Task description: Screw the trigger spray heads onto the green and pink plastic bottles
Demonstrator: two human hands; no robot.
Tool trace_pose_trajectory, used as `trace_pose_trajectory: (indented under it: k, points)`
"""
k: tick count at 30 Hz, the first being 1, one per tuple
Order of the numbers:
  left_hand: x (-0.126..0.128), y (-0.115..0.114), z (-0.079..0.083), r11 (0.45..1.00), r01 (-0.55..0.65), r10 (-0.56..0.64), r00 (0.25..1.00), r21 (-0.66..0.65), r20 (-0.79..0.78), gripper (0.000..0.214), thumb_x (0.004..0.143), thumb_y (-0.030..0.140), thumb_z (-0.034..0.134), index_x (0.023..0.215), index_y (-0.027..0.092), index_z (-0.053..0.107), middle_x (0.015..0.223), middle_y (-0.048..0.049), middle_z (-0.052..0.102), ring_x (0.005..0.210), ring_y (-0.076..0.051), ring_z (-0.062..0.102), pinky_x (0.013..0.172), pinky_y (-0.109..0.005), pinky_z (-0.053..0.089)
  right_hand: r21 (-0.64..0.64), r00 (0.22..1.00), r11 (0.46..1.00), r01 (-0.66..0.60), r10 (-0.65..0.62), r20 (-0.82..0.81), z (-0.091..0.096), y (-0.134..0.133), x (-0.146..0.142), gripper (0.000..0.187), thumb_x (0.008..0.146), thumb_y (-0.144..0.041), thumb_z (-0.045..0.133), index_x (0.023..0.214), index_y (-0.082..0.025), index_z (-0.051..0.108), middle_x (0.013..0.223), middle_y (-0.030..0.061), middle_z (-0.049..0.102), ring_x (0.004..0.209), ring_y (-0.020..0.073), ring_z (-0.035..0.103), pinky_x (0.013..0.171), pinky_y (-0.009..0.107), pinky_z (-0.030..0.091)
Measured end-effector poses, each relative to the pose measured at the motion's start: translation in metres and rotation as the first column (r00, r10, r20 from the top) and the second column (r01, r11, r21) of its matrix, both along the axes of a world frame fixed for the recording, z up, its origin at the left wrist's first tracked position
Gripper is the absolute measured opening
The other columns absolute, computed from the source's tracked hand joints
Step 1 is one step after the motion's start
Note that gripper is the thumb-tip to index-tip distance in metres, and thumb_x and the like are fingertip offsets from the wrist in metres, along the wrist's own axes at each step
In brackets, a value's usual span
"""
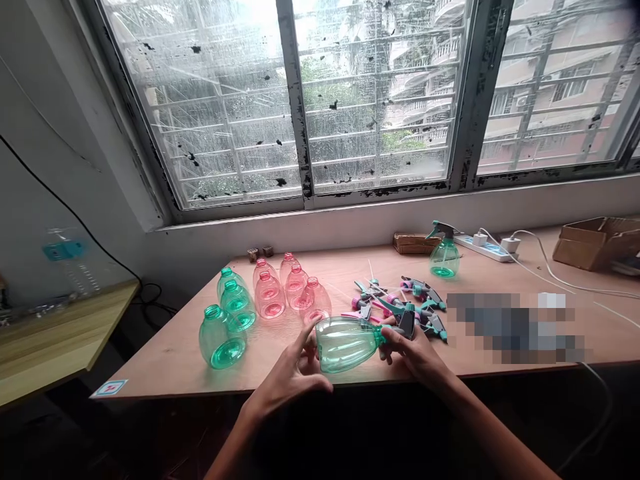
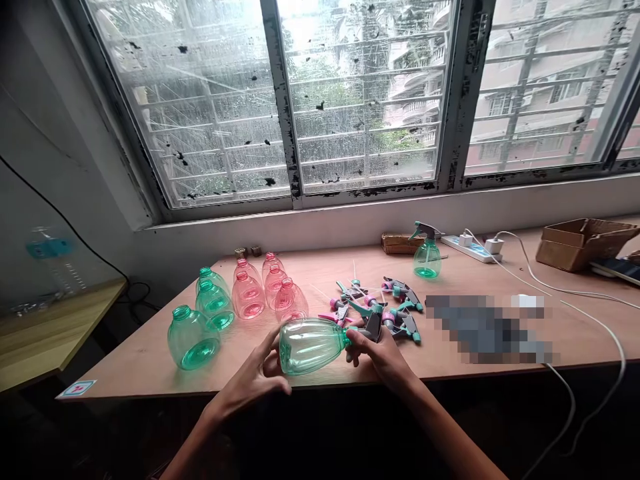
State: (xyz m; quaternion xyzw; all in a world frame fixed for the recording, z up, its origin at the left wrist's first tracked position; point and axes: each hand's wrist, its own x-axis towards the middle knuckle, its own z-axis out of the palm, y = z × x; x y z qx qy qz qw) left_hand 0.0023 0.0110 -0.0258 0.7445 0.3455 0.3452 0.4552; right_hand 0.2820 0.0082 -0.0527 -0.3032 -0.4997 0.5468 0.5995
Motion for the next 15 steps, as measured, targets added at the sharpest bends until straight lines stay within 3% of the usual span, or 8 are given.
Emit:
trace_pose_trajectory:
  k: [2,6,11,15]
  points:
    - [0.001,0.001,-0.001,1.000,0.011,-0.011,1.000,-0.001,-0.003,0.110,0.067,0.026,0.087,0.155,0.036,0.022,0.107,-0.0023,0.058,0.090,-0.018,0.058,0.088,-0.036,0.053,-0.009,1.000,1.000,0.013,-0.013,-0.005,-0.001,0.001,0.000,0.033,0.079,-0.047,0.079,0.088,-0.017,0.066,0.060,0.0008,0.067,0.051,0.0166,0.063,0.047,0.027,0.046]
    - [0.000,0.001,0.001,0.999,-0.007,0.007,1.000,-0.033,0.007,0.099,0.074,0.028,0.082,0.155,0.034,0.025,0.119,-0.0064,0.057,0.095,-0.019,0.059,0.089,-0.039,0.054,-0.013,0.999,0.999,-0.031,0.031,0.008,-0.001,0.000,0.001,0.033,0.080,-0.046,0.078,0.090,-0.018,0.064,0.061,0.0009,0.068,0.049,0.0164,0.063,0.047,0.027,0.047]
    - [-0.002,-0.007,0.010,0.995,-0.065,0.063,0.998,0.081,0.028,0.098,0.079,0.027,0.080,0.155,0.040,0.020,0.152,-0.0107,0.035,0.120,-0.026,0.051,0.101,-0.044,0.050,-0.017,0.997,0.997,-0.071,0.071,0.027,0.000,-0.001,0.000,0.034,0.079,-0.045,0.080,0.089,-0.017,0.062,0.061,0.0017,0.069,0.049,0.0173,0.064,0.048,0.028,0.047]
    - [-0.002,-0.008,0.009,0.993,-0.081,0.079,0.996,0.089,0.027,0.083,0.081,0.027,0.078,0.149,0.040,0.033,0.147,-0.0086,0.042,0.120,-0.026,0.051,0.101,-0.046,0.050,-0.023,0.997,0.997,-0.068,0.069,0.032,0.000,-0.001,0.001,0.033,0.079,-0.043,0.080,0.090,-0.017,0.062,0.063,0.0022,0.070,0.049,0.0170,0.065,0.048,0.028,0.047]
